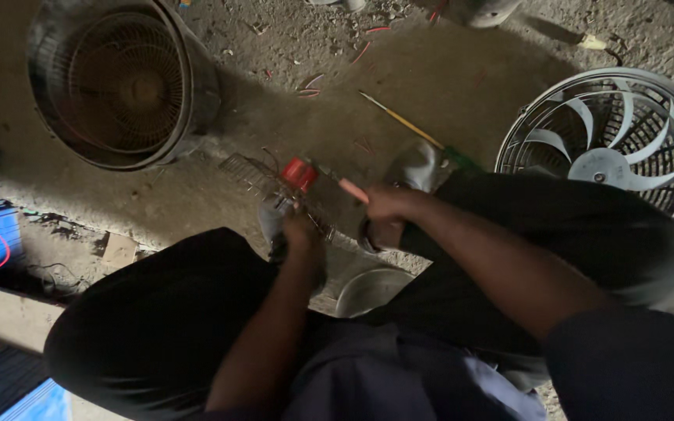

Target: The person sits on the floor and uses pliers and a wrench to adjust and tighten the metal cage of a small electric fan. They repeatedly reposition the cage, use tools on the central hub, and inspect the assembly throughout the clip.

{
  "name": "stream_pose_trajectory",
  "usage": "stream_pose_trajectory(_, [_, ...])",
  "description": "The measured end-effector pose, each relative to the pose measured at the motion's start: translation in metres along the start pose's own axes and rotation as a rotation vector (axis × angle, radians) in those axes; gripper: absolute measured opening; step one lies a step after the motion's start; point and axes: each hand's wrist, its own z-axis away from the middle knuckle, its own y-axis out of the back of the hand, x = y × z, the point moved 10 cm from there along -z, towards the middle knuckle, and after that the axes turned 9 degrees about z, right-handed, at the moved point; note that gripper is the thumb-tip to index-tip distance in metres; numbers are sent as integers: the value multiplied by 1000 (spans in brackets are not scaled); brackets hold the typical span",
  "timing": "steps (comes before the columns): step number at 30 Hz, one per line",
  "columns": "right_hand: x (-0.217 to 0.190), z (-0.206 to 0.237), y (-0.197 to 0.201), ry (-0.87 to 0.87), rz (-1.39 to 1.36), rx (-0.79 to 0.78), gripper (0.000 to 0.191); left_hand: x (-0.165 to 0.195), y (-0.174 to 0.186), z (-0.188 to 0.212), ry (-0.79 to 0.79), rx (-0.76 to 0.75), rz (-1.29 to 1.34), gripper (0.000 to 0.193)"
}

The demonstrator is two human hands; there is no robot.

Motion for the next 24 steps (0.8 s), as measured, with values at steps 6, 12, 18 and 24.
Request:
stream_pose_trajectory(6, [-7,19,-18,-84,-202,-76,89,2,-12,6,3,-117,37,21])
stream_pose_trajectory(12, [-20,13,-7,138,-378,99,77,11,-16,12,-69,-39,-7,18])
stream_pose_trajectory(18, [-4,-4,-3,-13,106,74,41,15,-15,11,-92,-58,-90,17])
stream_pose_trajectory(24, [-28,23,8,46,118,8,92,0,-15,6,77,-110,61,20])
